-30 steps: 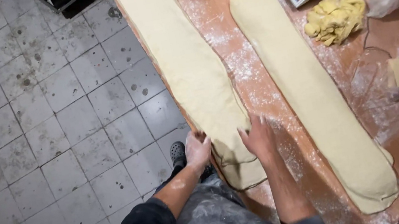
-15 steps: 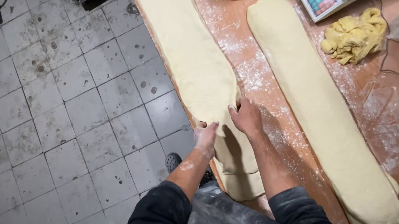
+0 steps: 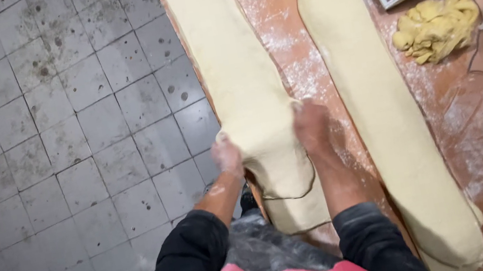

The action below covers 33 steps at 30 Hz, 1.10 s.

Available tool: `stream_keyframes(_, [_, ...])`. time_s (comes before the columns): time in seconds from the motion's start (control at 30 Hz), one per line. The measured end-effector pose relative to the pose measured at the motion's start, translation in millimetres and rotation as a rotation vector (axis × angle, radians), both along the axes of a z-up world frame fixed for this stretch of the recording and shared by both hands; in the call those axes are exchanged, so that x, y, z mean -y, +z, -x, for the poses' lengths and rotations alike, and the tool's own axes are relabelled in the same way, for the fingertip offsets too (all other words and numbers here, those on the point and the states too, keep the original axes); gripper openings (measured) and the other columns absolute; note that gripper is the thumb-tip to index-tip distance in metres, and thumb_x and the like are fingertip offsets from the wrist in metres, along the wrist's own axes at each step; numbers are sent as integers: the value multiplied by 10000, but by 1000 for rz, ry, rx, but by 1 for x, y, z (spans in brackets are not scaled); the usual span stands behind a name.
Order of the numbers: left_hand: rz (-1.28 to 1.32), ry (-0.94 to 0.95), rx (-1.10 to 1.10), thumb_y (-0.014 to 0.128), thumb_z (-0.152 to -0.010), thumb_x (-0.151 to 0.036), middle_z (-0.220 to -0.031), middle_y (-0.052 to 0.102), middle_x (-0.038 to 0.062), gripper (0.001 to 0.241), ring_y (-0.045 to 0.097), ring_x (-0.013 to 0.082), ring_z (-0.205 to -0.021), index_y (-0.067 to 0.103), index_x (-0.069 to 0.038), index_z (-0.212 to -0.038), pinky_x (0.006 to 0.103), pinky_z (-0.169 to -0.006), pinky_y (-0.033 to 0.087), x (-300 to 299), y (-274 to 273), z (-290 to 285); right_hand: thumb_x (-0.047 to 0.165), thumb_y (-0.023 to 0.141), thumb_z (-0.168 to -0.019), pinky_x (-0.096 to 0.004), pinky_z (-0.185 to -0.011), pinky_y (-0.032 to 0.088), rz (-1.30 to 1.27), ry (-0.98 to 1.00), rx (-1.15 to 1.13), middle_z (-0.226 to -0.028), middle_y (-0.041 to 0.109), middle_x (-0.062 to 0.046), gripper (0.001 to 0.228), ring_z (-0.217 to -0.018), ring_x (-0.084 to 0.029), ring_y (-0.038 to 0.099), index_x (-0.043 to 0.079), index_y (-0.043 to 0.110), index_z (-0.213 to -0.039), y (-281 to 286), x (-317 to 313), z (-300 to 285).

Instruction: Cutting a sheet of pastry dough into triangular pieces for croissants using a knife and an expanding dough cutter.

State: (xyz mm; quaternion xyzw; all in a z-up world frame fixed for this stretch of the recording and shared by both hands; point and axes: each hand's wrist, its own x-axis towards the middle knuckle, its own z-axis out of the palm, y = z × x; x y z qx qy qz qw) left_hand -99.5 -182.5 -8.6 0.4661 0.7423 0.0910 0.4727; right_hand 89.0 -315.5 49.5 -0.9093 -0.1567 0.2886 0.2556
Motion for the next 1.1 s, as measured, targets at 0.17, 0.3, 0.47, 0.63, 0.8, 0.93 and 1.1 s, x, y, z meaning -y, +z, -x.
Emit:
stream_keyframes(0.17, [5,-163,-168,620,-1029,-402,-1260,651,207,504,604,319,-1123,605,23,-1299,457,-990,479,-12,53,-11,417,644,-974,-545,-794,545,-54,-25,118,-897,718,-241,399,-870,-425,711,84,670,-1193,33,0,-3])
stream_keyframes(0.3, [313,-342,187,775,-886,-247,-1163,721,184,470,690,297,-1029,656,52,-1229,431,-858,568,-17,96,-19,396,774,-849,-502,-870,534,61,263,-98,-1119,704,-263,716,-1000,-426,679,3,544,-1402,94,-1,0])
stream_keyframes(0.47, [671,-247,544,767,-894,-265,-1212,737,171,479,709,257,-1076,693,41,-1255,363,-908,601,-17,111,-15,396,691,-845,-460,-914,578,-213,-168,-688,-1196,733,-192,548,-1054,-326,722,68,653,-1282,68,22,7])
stream_keyframes(0.63, [725,110,418,606,-956,-453,-1173,698,175,519,685,322,-1034,649,-13,-1229,481,-890,569,26,118,-33,496,620,-1069,-496,-946,539,150,244,-152,-1132,718,-285,525,-1051,-399,683,-11,704,-1179,16,37,38])
stream_keyframes(0.8, [205,-139,25,638,-948,-451,-1175,731,196,551,702,317,-1049,644,13,-1245,444,-903,553,34,62,4,467,559,-1014,-479,-864,586,94,-215,-326,-1082,749,-272,517,-980,-387,749,15,661,-1243,88,36,17])
stream_keyframes(0.93, [65,-437,-165,698,-1000,-499,-1193,704,246,621,662,338,-1071,656,72,-1239,441,-926,532,15,33,5,423,733,-926,-522,-854,538,-117,14,144,-1050,711,-328,567,-974,-446,689,-48,676,-1235,-7,73,31])
stream_keyframes(1.1, [437,-641,131,789,-820,-321,-1185,733,183,569,696,272,-1024,655,43,-1236,432,-885,561,26,143,0,489,755,-828,-449,-899,569,179,203,-375,-1064,761,-252,628,-1009,-365,744,39,686,-1261,101,70,16])
